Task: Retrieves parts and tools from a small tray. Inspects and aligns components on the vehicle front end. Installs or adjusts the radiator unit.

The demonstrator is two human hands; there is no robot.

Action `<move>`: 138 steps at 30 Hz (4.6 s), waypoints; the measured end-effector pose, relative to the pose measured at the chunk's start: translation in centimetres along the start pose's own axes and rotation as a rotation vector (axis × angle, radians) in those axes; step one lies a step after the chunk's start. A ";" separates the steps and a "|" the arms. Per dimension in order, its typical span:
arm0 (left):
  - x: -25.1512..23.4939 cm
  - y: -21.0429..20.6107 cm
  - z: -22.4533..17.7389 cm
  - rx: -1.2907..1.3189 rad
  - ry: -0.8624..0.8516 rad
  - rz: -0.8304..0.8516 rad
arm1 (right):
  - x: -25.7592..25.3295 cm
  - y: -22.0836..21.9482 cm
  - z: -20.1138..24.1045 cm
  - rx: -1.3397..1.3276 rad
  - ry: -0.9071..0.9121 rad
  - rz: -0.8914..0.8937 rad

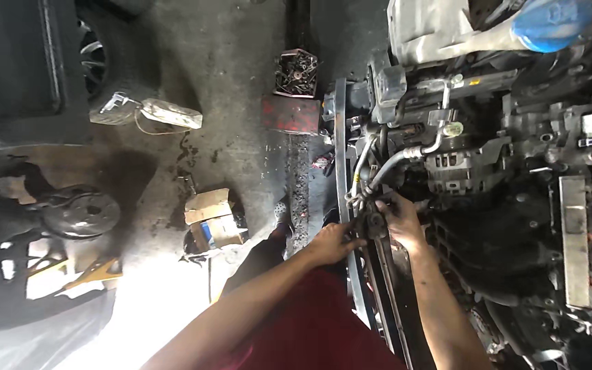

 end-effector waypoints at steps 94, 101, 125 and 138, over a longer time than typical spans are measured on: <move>-1.0 8.7 7.0 -0.877 -0.545 0.280 | 36.0 -36.5 -2.1 -0.206 -0.741 -1.355; -4.4 27.9 17.3 -1.225 -0.348 0.168 | 37.3 -57.1 -4.8 -0.528 -1.011 -1.246; -7.0 30.3 15.9 -1.441 -0.393 0.514 | 22.8 -61.9 2.2 -0.922 -1.094 -1.291; -2.7 8.3 16.0 -2.019 -0.667 0.659 | 18.5 -65.3 -5.4 -1.499 -1.033 -1.604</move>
Point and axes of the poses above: each hand's wrist, its own x-axis away from the middle knuckle, its own y-axis out of the back of the hand, z = x × y, the point moved 3 cm from there along -x, towards the middle knuckle, and after that the axes turned 9 degrees about -z, right-handed, at the moved point
